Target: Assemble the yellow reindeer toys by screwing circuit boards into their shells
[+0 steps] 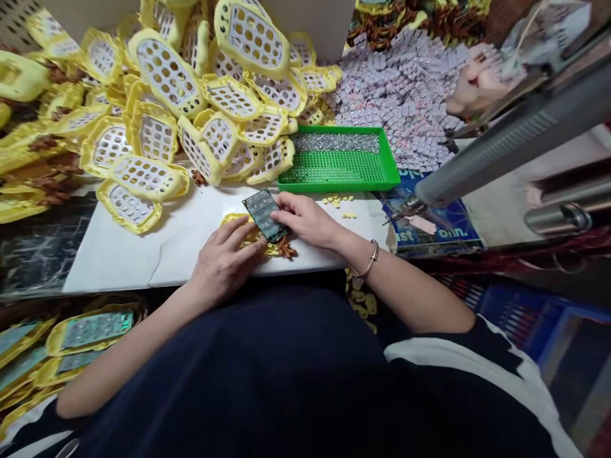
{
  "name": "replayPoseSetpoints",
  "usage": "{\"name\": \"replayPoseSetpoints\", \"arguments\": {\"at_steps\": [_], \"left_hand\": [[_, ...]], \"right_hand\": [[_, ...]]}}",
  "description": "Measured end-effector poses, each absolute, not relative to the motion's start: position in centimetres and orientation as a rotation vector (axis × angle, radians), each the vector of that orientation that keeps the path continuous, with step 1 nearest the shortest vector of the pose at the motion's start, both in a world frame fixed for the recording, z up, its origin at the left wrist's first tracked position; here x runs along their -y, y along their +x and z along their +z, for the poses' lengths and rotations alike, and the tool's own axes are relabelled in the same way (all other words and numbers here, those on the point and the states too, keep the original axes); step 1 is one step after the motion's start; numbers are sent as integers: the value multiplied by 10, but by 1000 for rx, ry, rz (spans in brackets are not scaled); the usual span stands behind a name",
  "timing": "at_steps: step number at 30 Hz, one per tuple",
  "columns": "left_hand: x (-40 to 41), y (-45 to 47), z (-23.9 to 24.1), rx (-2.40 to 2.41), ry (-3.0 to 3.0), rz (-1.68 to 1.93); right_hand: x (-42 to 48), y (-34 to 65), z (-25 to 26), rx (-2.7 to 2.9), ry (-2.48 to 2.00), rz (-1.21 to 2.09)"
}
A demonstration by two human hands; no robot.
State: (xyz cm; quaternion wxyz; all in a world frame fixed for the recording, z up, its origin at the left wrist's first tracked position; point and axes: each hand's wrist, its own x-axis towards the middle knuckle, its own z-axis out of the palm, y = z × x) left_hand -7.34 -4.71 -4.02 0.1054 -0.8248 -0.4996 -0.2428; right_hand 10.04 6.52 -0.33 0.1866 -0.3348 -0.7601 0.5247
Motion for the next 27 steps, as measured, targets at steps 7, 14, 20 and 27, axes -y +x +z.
{"name": "replayPoseSetpoints", "arguments": {"at_steps": [7,14,20,27], "left_hand": [[48,-75,-41,1496,-2492,-704],[51,-77,-45,1550,-2502,-691],[51,-78,-46,1572,-2516,-703],[50,-77,-45,1554,-2517,-710]], "right_hand": [[-64,99,-5,2153,-927,1398],[-63,97,-11,2010,-1022,1369],[-64,96,-12,1984,-1016,1435],[-65,96,-12,1923,-1054,1531]]}}
